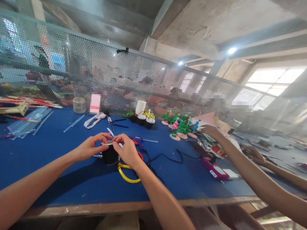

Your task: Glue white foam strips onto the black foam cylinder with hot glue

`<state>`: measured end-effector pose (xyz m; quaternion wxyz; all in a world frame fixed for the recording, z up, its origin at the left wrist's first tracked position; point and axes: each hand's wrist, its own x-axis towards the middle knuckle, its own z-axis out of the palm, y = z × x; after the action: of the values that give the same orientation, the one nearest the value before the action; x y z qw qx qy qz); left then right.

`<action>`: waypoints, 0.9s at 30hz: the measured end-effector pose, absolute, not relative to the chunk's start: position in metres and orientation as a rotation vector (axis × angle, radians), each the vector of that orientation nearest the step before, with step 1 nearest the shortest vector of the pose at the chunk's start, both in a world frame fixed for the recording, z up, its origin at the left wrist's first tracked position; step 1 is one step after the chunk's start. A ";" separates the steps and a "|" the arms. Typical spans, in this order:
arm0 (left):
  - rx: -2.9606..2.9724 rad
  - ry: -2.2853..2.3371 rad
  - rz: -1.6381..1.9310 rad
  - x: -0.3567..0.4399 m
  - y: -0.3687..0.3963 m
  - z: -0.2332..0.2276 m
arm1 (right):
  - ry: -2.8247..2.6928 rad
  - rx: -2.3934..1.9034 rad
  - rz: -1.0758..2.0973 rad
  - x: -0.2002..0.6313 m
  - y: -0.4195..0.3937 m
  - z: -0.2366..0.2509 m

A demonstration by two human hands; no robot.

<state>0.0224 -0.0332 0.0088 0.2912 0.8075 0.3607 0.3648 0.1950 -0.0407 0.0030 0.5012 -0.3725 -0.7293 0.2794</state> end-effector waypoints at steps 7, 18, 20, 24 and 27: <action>2.144 0.957 1.010 0.021 -0.029 0.007 | -1.741 -0.900 0.610 0.200 -0.034 -0.001; 2.116 0.942 1.050 0.025 -0.028 0.001 | -1.719 -0.929 0.651 0.196 -0.032 -0.005; 2.133 0.935 1.089 0.027 -0.030 0.000 | -1.728 -0.913 0.634 0.196 -0.034 -0.004; 2.172 0.939 1.126 0.029 -0.032 0.001 | -1.757 -0.889 0.563 0.193 -0.038 -0.003; 2.144 0.954 1.074 0.027 -0.033 0.004 | -1.771 -0.887 0.512 0.192 -0.039 -0.003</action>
<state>0.0269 -0.0325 0.0045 0.2768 0.7983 0.3552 0.3999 0.1921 -0.0386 -0.0033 0.5211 -0.3700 -0.7388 0.2138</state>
